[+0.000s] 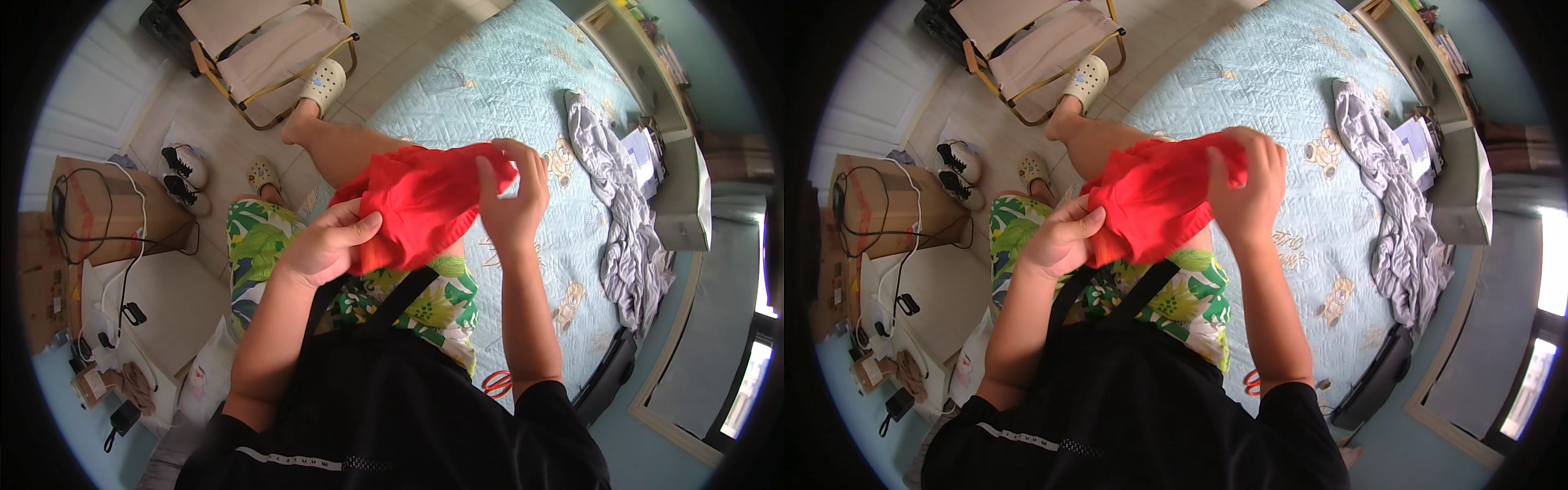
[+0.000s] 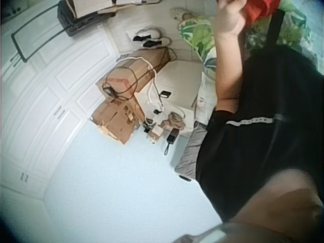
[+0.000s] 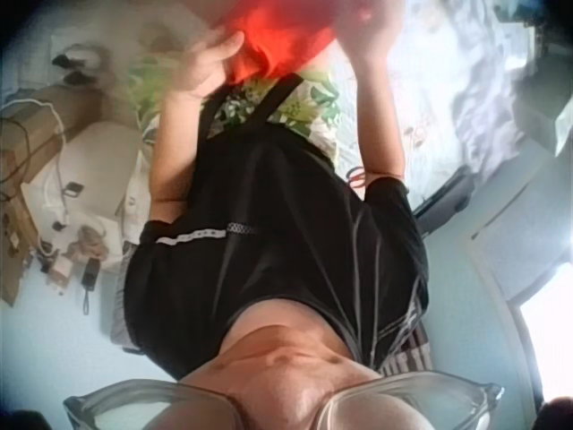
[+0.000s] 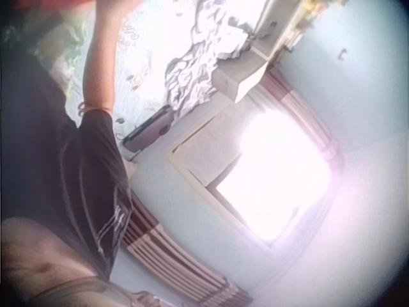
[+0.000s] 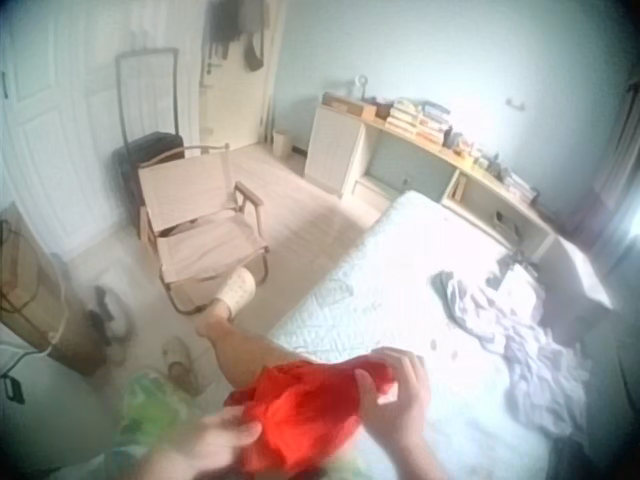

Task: The person applies black tape to the underside of a laptop lid, cuts the tape with scissors, and secures it. They then place the laptop on the bed, connect a mouse, and handle a red cloth.

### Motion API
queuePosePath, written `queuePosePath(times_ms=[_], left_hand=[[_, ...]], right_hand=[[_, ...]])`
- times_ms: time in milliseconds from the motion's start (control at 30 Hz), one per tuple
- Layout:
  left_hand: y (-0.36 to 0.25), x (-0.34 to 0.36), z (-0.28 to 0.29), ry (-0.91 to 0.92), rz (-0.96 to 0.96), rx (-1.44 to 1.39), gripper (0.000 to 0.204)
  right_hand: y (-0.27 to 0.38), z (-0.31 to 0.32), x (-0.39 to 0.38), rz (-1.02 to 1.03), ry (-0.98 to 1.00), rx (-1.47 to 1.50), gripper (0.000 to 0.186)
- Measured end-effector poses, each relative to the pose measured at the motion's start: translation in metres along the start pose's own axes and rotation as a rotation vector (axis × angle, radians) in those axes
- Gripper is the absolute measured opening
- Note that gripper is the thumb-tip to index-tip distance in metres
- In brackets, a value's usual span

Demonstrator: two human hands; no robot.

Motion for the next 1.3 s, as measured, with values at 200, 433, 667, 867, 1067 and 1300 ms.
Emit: queuePosePath(times_ms=[200,433,667,867,1067,1300], left_hand=[[-0.041,-0.002,-0.014,-0.066,-0.200,-0.005,0.050],[-0.073,-0.024,-0.017,0.048,-0.390,-0.092,0.077],[-0.062,-0.038,-0.006,-0.122,-0.458,0.010,0.085],[-0.025,-0.045,0.022,-0.187,-0.388,-0.496,0.068],[0.031,-0.035,0.001,-0.093,-0.027,0.363,0.056],[-0.035,-0.066,-0.028,-0.096,-0.539,0.076,0.050]], right_hand=[[0.061,-0.011,-0.008,0.259,0.223,0.215,0.051],[-0.009,-0.038,-0.071,-0.613,0.223,0.442,0.048],[-0.008,-0.054,-0.067,-0.585,0.137,1.143,0.026],[0.012,-0.035,-0.025,-0.627,0.180,1.279,0.032],[0.042,-0.045,0.003,-0.603,0.341,1.217,0.037],[0.018,-0.026,0.030,-0.519,0.609,0.926,0.033]])
Point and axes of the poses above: each hand's wrist, its own x-axis towards the middle knuckle, its own z-axis out of the back of the hand, y = z × x, the point moved 9 cm from there along x, towards the middle knuckle, and after that the axes turned 6 degrees about x, right-handed, at the moved point
